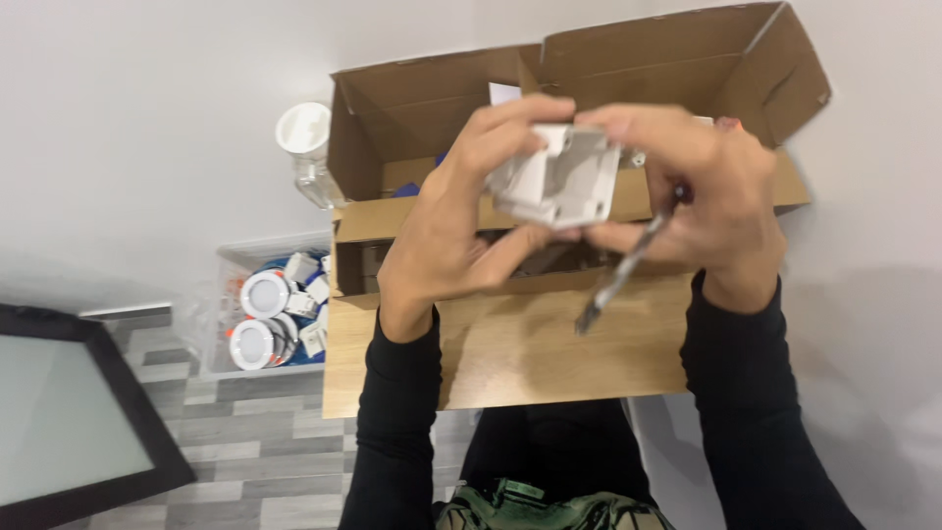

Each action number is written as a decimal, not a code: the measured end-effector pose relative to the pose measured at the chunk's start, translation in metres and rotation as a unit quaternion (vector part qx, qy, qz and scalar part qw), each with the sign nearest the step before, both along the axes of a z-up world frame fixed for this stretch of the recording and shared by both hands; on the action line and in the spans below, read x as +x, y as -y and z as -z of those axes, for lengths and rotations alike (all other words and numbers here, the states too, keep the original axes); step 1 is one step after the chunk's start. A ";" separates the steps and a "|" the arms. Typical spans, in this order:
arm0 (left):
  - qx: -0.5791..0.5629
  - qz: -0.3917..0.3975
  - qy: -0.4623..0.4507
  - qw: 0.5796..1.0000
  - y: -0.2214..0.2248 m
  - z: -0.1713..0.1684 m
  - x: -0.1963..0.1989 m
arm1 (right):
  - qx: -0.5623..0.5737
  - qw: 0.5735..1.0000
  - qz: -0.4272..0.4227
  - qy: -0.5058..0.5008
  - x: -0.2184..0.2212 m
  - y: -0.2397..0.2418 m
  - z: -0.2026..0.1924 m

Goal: The person uses a screwdriver to loosen a screw on a blue electrical component and then secures it into a white plastic housing by hand.

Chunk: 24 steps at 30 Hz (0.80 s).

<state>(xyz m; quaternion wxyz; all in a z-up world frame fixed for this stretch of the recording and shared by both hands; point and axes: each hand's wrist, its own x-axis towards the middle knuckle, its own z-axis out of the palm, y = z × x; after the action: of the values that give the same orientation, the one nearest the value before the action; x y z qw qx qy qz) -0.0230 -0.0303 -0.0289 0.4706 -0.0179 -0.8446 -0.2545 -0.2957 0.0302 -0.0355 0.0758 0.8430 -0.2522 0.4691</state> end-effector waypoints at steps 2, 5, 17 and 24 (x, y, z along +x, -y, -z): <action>-0.007 -0.095 0.063 0.993 -0.001 -0.005 -0.006 | 0.032 0.994 0.104 -0.026 -0.005 -0.001 -0.008; -0.067 -0.204 0.080 0.973 0.014 0.004 -0.009 | 0.034 0.984 0.169 -0.037 -0.021 0.002 -0.015; -0.106 -0.226 0.023 0.968 0.005 -0.021 -0.003 | 0.108 0.927 0.348 -0.082 -0.077 0.044 0.013; -0.139 -0.227 0.016 0.964 0.001 -0.023 -0.001 | 0.226 0.891 0.393 -0.001 -0.087 0.046 0.019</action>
<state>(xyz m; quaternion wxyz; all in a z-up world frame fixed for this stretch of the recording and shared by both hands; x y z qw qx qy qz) -0.0236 -0.0311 -0.0056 0.4953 0.1135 -0.8610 -0.0213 -0.3827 -0.0162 -0.0540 0.0614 0.6699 -0.6618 0.3309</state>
